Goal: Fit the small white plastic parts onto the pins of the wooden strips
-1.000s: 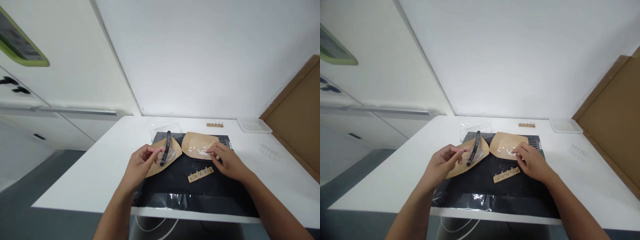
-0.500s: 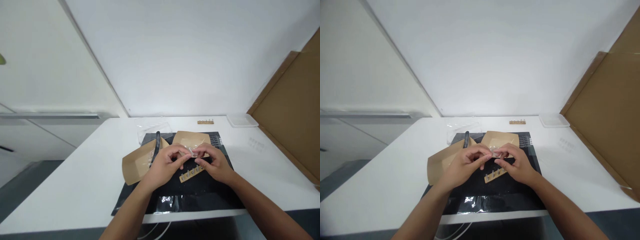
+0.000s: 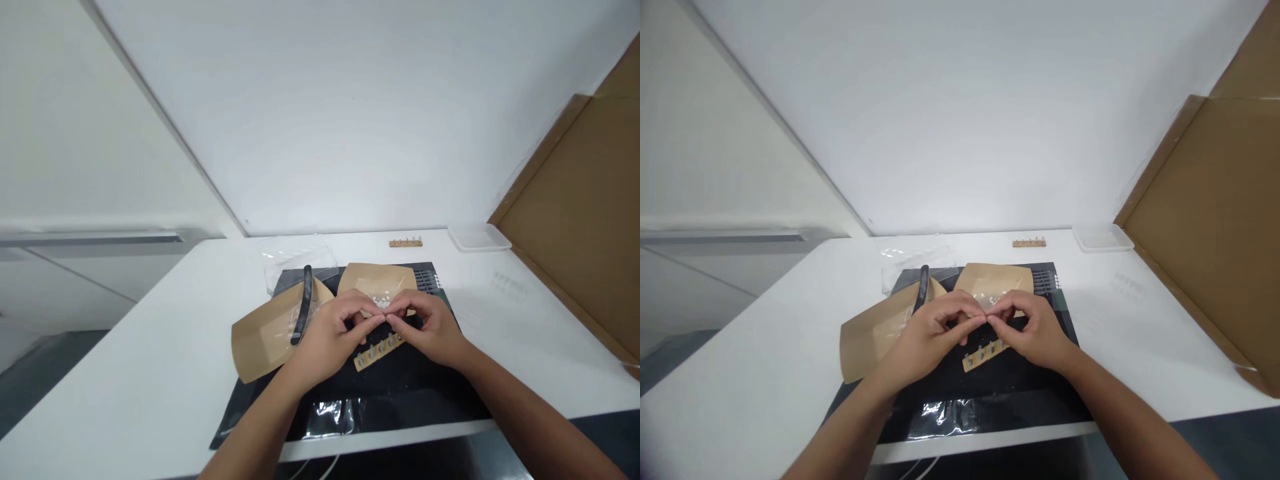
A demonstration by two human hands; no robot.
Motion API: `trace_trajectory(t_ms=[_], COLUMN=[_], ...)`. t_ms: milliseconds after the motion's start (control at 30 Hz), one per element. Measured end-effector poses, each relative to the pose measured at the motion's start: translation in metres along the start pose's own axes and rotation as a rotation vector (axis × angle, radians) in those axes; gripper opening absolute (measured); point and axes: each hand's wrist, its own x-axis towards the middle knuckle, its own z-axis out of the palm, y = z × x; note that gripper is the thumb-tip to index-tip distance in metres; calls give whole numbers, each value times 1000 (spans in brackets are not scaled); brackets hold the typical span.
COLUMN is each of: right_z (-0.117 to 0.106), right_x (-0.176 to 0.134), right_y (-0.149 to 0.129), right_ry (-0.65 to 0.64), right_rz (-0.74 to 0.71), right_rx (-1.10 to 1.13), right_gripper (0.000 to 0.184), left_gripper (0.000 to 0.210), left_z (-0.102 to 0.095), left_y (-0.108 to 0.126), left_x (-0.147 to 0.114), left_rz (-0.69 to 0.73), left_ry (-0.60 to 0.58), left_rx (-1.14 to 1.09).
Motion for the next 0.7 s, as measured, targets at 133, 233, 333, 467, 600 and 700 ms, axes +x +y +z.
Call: trace_trajectory(t_ms=[133, 233, 333, 467, 600, 700], right_z=[-1, -3, -7, -12, -11, -7], right_x=[0, 2, 3, 5, 4, 4], right_y=[1, 1, 1, 4, 8, 9], right_ry=[17, 57, 69, -1, -24, -2], right_rz=[-3, -37, -24, 49, 161, 268], right_rx=[-46, -123, -150, -28, 144, 214], right_gripper=[6, 7, 9, 17, 22, 24], left_gripper=[20, 19, 18, 21, 24, 23], left_z=[-2, -5, -8, -7, -1, 2], left_y=[4, 7, 8, -1, -13, -18], left_x=[5, 14, 22, 27, 26, 23], left_rz=[45, 101, 117, 54, -1, -7], left_ry=[-25, -41, -61, -88, -64, -33], left_rx=[77, 136, 125, -4, -94, -86])
